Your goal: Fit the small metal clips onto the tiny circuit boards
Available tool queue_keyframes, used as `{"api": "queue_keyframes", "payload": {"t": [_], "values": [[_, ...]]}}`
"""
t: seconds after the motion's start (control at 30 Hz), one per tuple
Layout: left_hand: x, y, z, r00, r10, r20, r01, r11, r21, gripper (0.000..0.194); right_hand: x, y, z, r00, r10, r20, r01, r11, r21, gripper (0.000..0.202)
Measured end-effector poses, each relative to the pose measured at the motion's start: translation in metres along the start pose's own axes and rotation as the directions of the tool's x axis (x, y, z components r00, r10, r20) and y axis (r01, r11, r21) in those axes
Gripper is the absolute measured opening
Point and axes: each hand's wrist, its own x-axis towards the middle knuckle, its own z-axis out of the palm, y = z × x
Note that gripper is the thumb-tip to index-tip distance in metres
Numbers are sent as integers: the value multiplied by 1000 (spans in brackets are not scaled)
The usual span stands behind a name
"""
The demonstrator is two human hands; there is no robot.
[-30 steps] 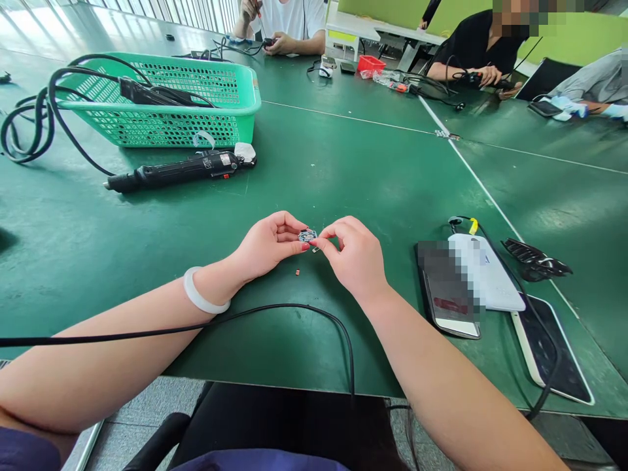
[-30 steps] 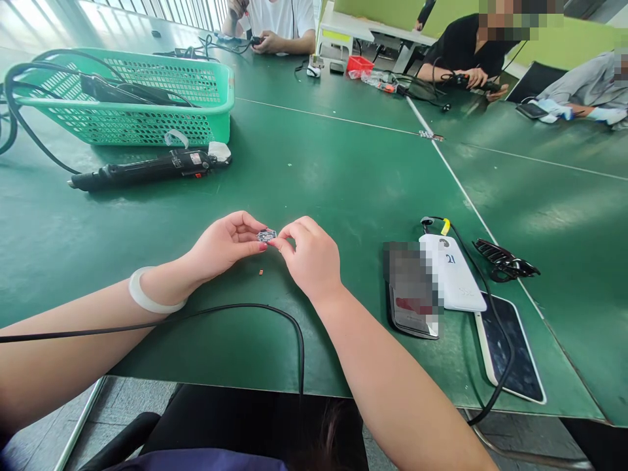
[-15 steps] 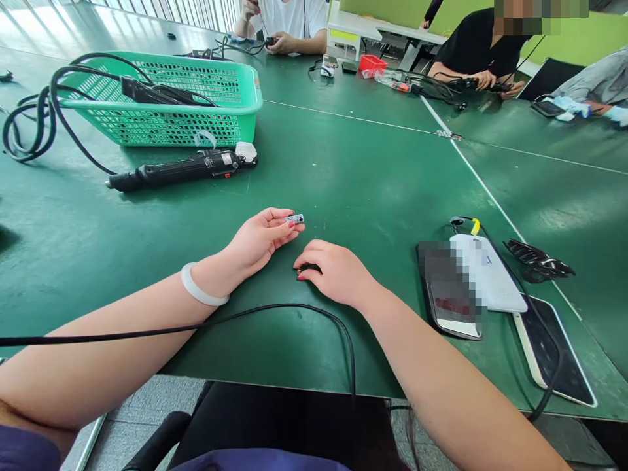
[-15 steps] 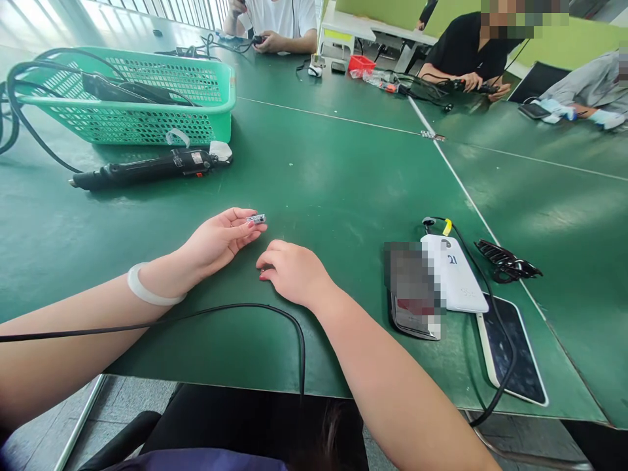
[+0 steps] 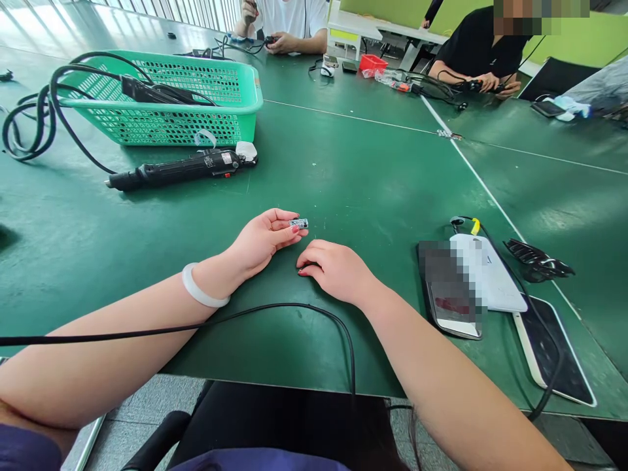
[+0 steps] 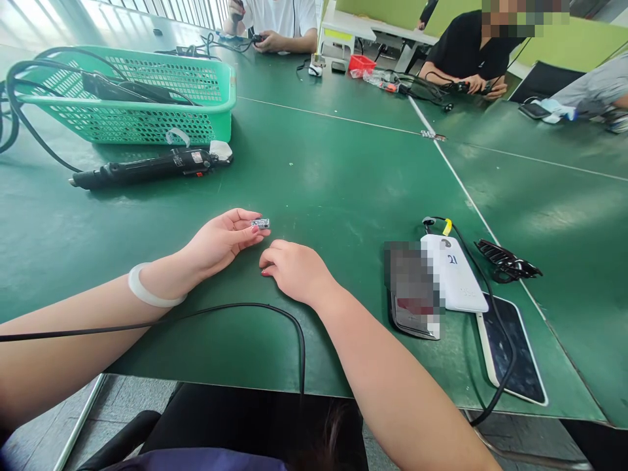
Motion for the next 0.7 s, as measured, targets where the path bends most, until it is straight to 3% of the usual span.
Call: {"api": "queue_keyframes", "payload": {"t": [0.7], "values": [[-3,4,6,1000,-28,-9,29,996,85,25,-1,0,4,999,-41,20,44,981,-187,18]]}}
